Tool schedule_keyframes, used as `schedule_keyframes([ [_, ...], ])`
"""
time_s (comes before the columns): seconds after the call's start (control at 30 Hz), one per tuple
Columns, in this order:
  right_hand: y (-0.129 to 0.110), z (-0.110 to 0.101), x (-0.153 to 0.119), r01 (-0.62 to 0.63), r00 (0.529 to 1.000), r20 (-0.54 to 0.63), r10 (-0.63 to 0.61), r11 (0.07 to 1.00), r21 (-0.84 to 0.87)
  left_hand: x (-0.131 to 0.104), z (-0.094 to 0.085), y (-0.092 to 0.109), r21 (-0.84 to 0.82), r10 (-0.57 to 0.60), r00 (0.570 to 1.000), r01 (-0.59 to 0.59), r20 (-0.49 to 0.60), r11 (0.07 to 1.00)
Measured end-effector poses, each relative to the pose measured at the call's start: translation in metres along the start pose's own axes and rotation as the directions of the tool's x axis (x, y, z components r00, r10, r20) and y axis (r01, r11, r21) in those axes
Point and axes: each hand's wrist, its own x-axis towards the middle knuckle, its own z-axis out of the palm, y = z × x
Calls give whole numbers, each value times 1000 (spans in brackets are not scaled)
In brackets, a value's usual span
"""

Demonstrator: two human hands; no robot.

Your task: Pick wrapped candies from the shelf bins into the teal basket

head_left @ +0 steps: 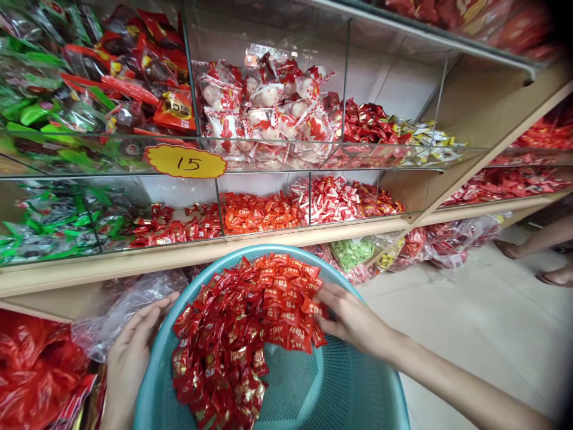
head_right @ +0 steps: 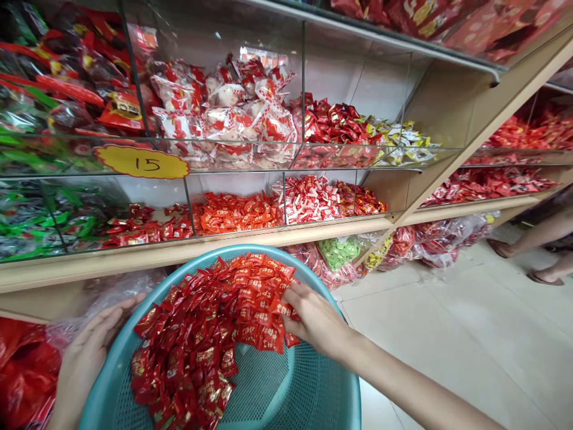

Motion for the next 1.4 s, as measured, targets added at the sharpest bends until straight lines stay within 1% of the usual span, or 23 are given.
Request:
schedule_keyframes([
  [0.07, -1, 6, -5, -25, 1000, 12, 25, 999, -44, -1, 0, 0, -1, 4, 1000, -4, -1, 1000],
  [0.2, -2, 16, -11, -52, 999, -4, 52, 985, -162, 0, -2, -2, 14, 29, 1000, -29, 7, 999],
  [0.27, -3, 22, -13, -47, 998, 23, 54, 972, -229, 1, -3, -3, 11, 25, 1000, -26, 15, 1000],
  [0.4, -4, 36, -10, 25, 998, 65, 1, 913, -407, 3, -4, -4, 16, 30, 999, -30, 20, 999],
  [0.5, -5, 46, -1, 77, 997, 54, -57, 843, -532, 3, -3, -4, 11, 22, 1000, -23, 15, 1000],
  [0.6, -4, 54, 7, 88, 996, 37, -82, 794, -601, 3, -3, -3, -8, 15, 1000, -15, 10, 1000],
  [0.67, -4, 55, 9, 98, 995, 38, -95, 783, -614, 3, -4, -3, -6, 20, 1000, -20, 21, 1000],
  [0.8, -4, 55, 9, 101, 994, 35, -100, 791, -603, 4, -5, -4, 15, 28, 999, -29, 35, 999],
  [0.9, -3, 54, 9, 87, 996, 42, -77, 792, -604, 4, -4, -4, -9, 27, 999, -26, 25, 1000],
  [1.03, -2, 53, 9, 86, 996, 37, -81, 791, -606, 3, -2, -3, -18, 19, 1000, -19, 11, 1000],
  [1.27, 0, 45, 7, 118, 992, 46, -114, 782, -612, 1, -1, -1, 1, 30, 1000, -30, 9, 1000],
  [1.4, 1, 42, 7, 116, 991, 21, -130, 783, -611, 1, -2, -1, 17, 36, 999, -37, 21, 999],
])
